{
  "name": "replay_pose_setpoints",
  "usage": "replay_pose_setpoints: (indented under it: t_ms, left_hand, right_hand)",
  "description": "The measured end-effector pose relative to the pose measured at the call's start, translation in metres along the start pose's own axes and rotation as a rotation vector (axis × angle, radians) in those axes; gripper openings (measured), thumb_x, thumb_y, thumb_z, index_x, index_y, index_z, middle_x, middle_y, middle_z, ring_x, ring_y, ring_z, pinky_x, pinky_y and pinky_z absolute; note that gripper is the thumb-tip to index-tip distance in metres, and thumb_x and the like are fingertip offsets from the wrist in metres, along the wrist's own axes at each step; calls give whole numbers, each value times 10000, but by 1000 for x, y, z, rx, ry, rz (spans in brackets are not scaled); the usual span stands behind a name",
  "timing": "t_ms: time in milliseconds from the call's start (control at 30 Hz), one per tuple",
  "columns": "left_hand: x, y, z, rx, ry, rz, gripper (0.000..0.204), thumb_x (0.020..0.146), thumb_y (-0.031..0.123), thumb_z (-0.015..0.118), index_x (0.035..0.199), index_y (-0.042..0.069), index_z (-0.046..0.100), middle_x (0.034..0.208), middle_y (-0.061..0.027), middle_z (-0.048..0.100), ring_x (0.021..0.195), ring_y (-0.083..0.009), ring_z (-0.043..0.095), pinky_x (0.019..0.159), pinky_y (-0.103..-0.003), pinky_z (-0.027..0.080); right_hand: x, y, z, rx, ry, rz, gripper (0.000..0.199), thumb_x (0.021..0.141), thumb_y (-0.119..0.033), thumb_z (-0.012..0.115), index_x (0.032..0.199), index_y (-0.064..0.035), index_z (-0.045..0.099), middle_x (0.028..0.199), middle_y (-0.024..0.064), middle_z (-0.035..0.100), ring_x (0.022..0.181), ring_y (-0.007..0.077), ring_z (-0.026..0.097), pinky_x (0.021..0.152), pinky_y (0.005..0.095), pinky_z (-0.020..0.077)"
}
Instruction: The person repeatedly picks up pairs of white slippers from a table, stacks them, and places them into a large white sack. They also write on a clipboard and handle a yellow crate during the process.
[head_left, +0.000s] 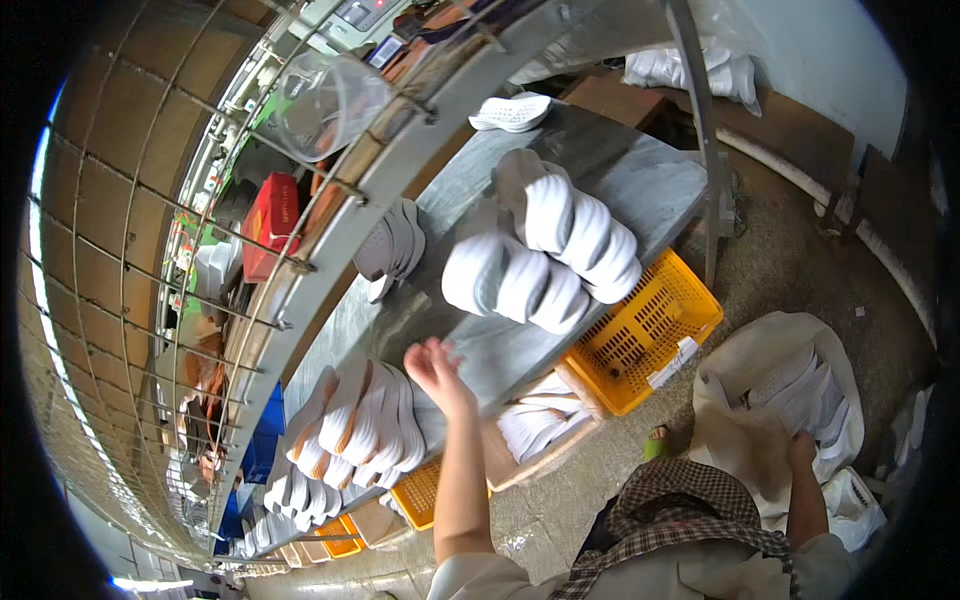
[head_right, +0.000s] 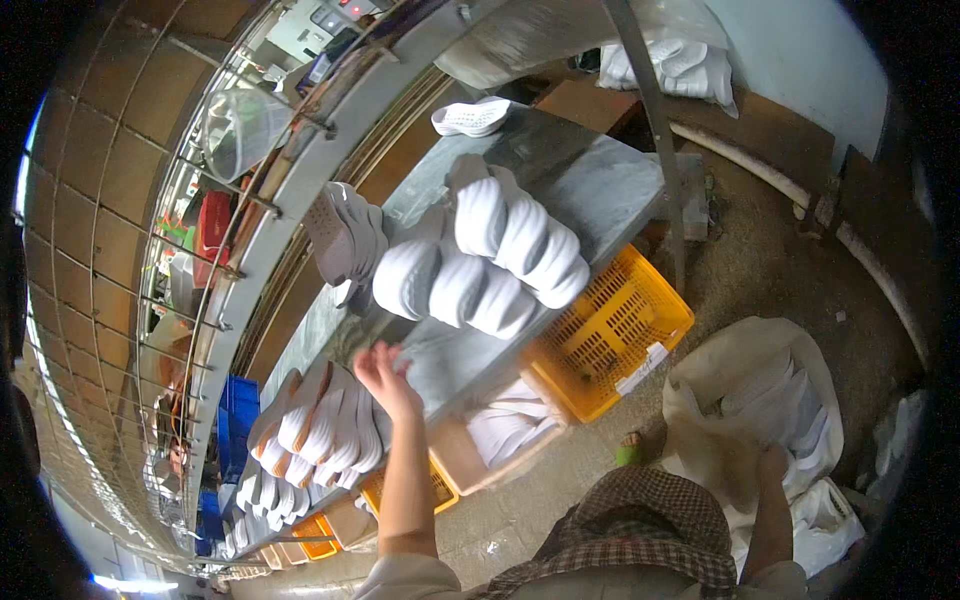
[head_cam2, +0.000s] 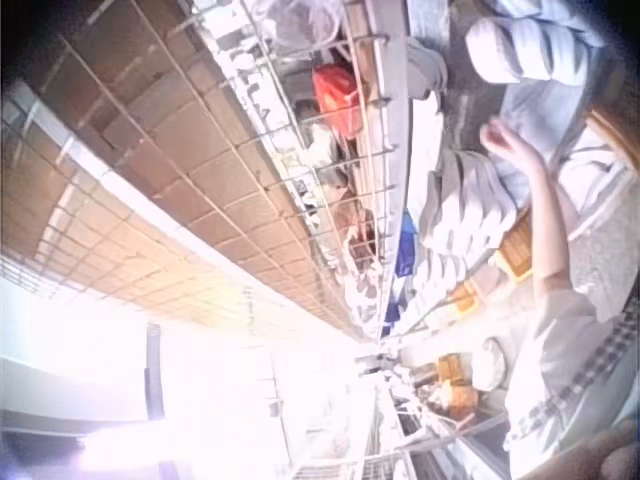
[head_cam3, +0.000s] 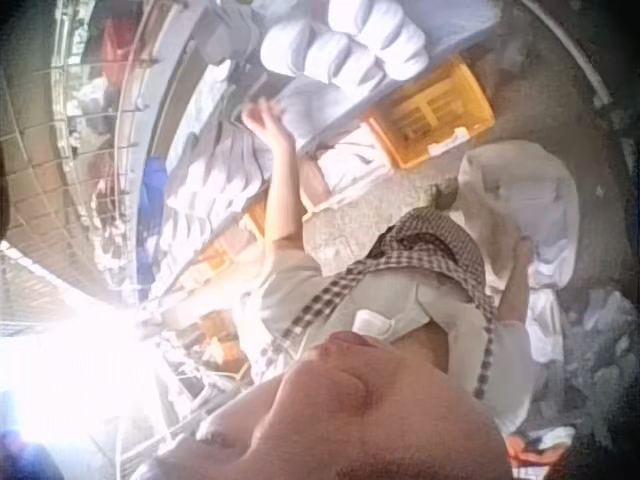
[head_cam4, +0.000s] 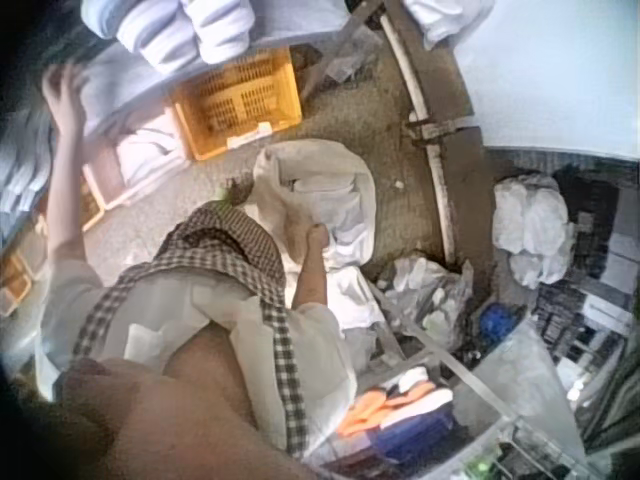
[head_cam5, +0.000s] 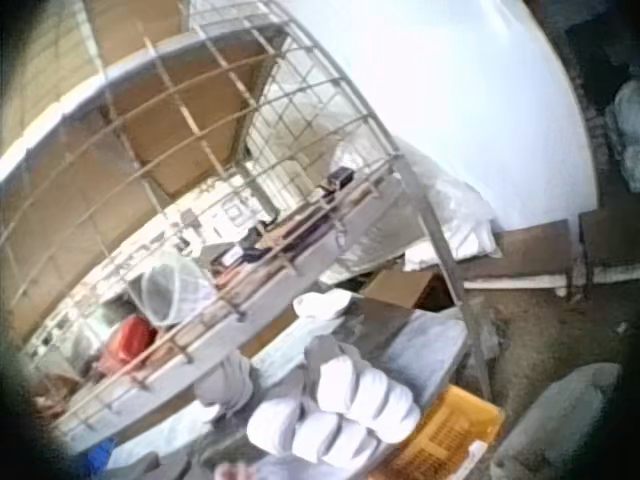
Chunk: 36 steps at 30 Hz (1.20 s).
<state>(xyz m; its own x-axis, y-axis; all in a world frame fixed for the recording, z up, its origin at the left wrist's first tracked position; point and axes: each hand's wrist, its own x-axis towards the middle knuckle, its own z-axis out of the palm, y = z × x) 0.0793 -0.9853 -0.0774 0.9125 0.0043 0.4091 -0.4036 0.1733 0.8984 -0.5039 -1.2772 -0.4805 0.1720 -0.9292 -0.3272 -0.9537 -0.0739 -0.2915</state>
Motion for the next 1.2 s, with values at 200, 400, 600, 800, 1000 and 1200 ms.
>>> replay_pose_setpoints:
  t_ms: [200, 400, 600, 800, 1000, 1200]
  left_hand:
    - [206, -101, -53, 100, 231, -250, 507, 874, 362, 496, 1287, 132, 311, 1266, -69, 395, 1022, -272, 498, 802, -452, 408]
    - [307, -177, -82, -253, 124, -639, 513, 857, 391, 533, 1251, 111, 360, 1248, -106, 386, 1011, -284, 463, 807, -468, 425]
    - [340, -195, -76, -443, 86, -648, 525, 840, 419, 570, 1215, 89, 409, 1230, -144, 378, 1000, -296, 428, 811, -483, 441]
    - [276, -144, -51, -210, 185, -497, 368, 883, 262, 559, 1155, 26, 481, 1117, -139, 470, 909, -262, 476, 683, -389, 492]
    - [103, -41, -63, -431, 341, -621, 381, 909, 189, 515, 1230, 15, 408, 1236, -164, 421, 995, -321, 462, 738, -349, 511]
    - [-104, 94, -97, -493, 347, -764, 365, 892, 155, 534, 1218, 37, 423, 1168, -132, 496, 996, -258, 516, 785, -316, 506]
  right_hand:
    - [-13, -91, -39, 299, -44, -147, 160, 753, -129, 561, 842, 0, 592, 813, 203, 596, 830, 378, 578, 724, 452, 452]
    - [-72, -135, -52, 173, -299, -168, 221, 784, -188, 573, 930, -23, 600, 860, 187, 615, 841, 351, 589, 747, 436, 459]
    - [-102, -188, -56, 13, -556, -312, 249, 808, -224, 573, 972, -45, 628, 900, 152, 634, 855, 317, 599, 771, 408, 472]
    - [-95, -290, -81, 76, -575, -661, 210, 839, -211, 542, 933, -49, 636, 879, 147, 630, 838, 296, 600, 722, 394, 470]
    - [-113, -407, -100, 523, -933, -955, 285, 896, -253, 547, 1070, -29, 574, 944, 91, 619, 858, 211, 597, 710, 326, 471]
    - [-186, -505, -102, 825, -1640, -551, 731, 872, -514, 483, 1371, -19, 283, 1326, 246, 395, 1249, 328, 387, 994, 433, 365]
